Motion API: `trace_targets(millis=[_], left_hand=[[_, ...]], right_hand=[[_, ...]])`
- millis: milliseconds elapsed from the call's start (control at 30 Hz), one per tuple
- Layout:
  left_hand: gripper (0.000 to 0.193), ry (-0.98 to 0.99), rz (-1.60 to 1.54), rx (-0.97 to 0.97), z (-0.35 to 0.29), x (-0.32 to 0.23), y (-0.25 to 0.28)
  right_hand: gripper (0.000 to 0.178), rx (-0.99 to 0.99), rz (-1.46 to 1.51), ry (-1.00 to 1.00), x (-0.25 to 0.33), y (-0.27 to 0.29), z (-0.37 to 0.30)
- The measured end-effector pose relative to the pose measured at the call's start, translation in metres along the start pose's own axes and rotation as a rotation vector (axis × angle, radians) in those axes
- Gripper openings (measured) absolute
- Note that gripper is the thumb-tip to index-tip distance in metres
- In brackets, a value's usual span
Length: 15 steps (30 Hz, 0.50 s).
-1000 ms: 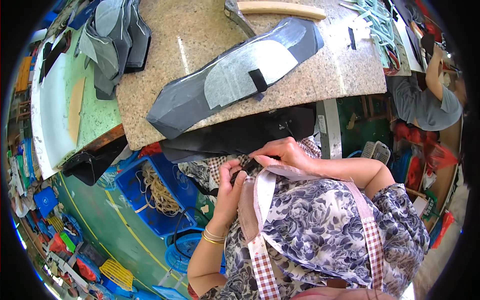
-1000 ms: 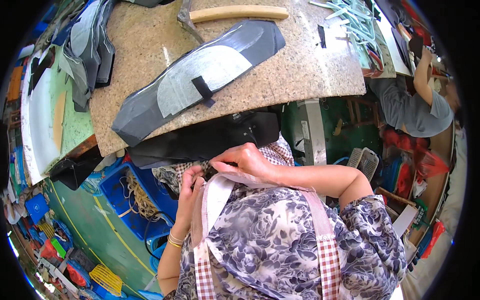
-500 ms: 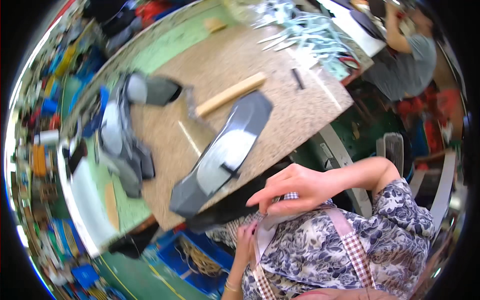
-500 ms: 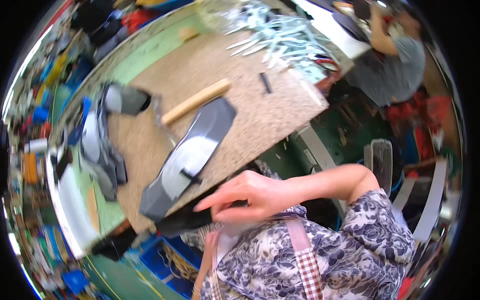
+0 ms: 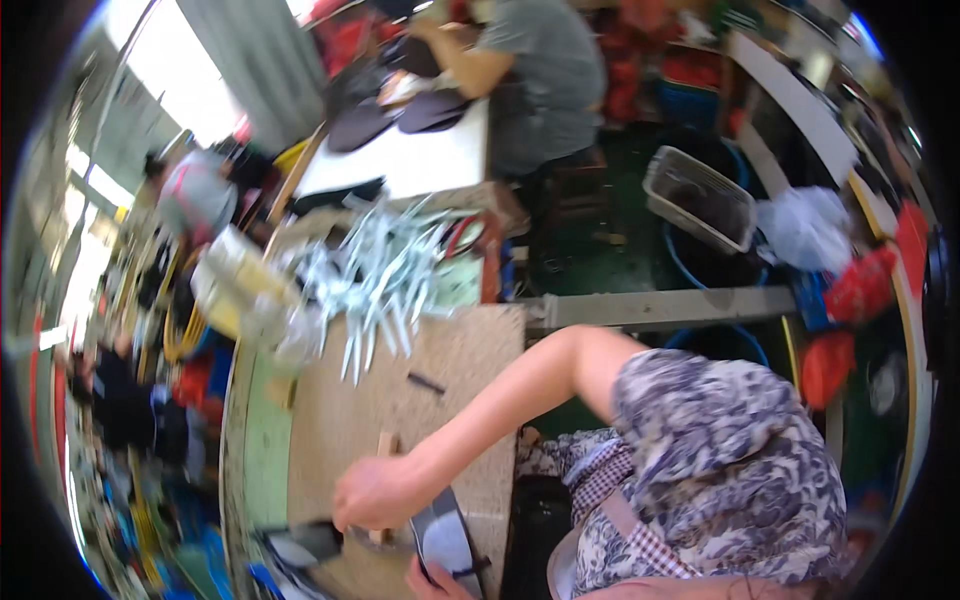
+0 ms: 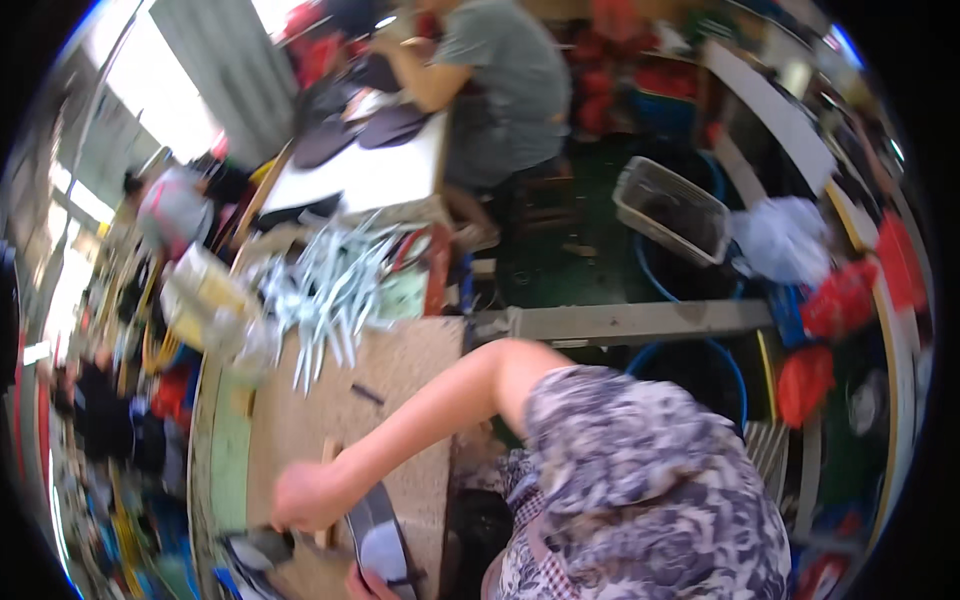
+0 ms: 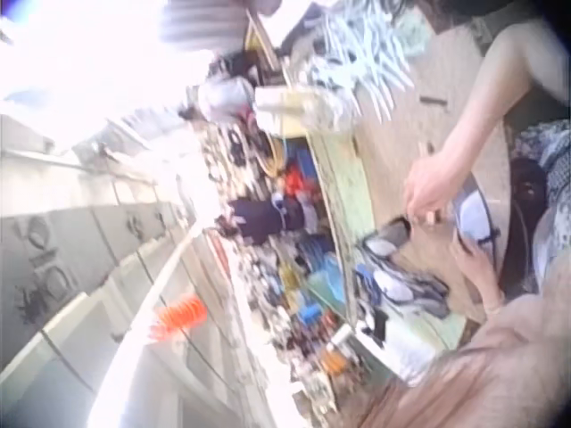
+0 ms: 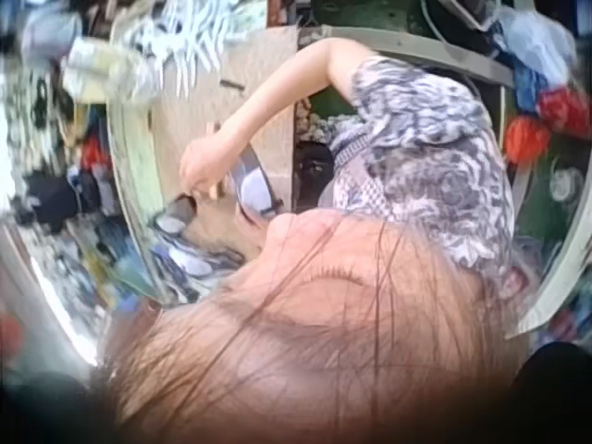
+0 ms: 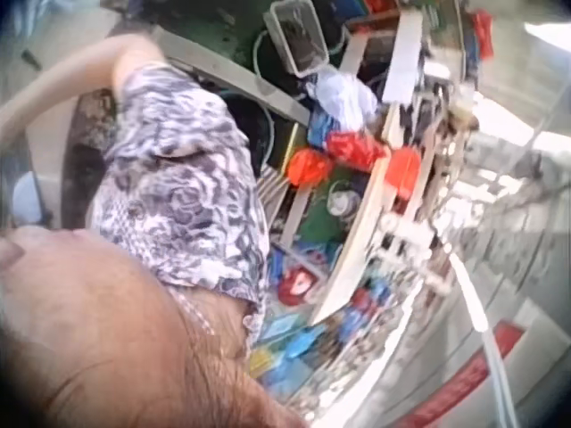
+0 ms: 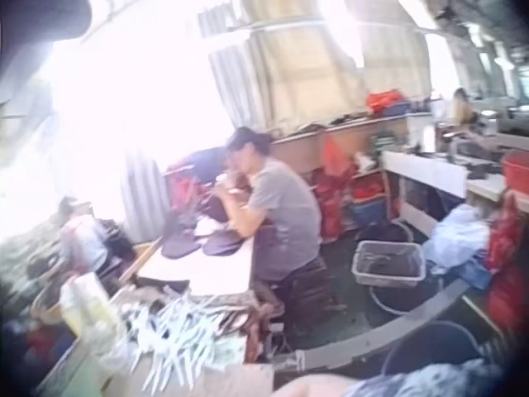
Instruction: The person assembles shoe upper components by applying adhesive strips along the edges, folding the edges over by hand, and hammering the seams flat with a hammer.
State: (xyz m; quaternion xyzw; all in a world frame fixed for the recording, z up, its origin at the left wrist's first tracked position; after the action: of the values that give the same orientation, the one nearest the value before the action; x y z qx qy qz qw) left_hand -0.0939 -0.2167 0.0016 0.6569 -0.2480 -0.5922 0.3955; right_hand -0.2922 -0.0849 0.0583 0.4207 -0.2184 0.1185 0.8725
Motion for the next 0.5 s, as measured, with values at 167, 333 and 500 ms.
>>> trace_targets(millis=[167, 333, 500], left_hand=[[0.035, -0.210, 0.128, -0.036, -0.005, 0.027, 0.011], [0.035, -0.138, 0.111, 0.116, 0.011, 0.008, 0.021], [0.032, -0.375, 0.032, 0.107, 0.039, -0.043, 0.016]], right_hand=[[0.015, 0.323, -0.333, 0.101, -0.053, -0.095, 0.033], [0.034, 0.301, -0.327, 0.242, -0.057, -0.136, 0.045], [0.025, 0.288, -0.295, 0.045, -0.056, -0.091, 0.045]])
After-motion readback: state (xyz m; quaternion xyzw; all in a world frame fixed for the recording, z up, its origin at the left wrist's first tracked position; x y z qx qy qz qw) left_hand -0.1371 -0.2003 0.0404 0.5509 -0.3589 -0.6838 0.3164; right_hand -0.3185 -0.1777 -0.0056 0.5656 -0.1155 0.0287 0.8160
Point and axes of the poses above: each hand's wrist, its own z-axis towards the middle knuckle, its own y-axis out of the back of the hand, x = y × z, the point moved 1 cm from there along z, towards the middle knuckle, and after that the axes turned 5 degrees about x, right-handed, at the moved point
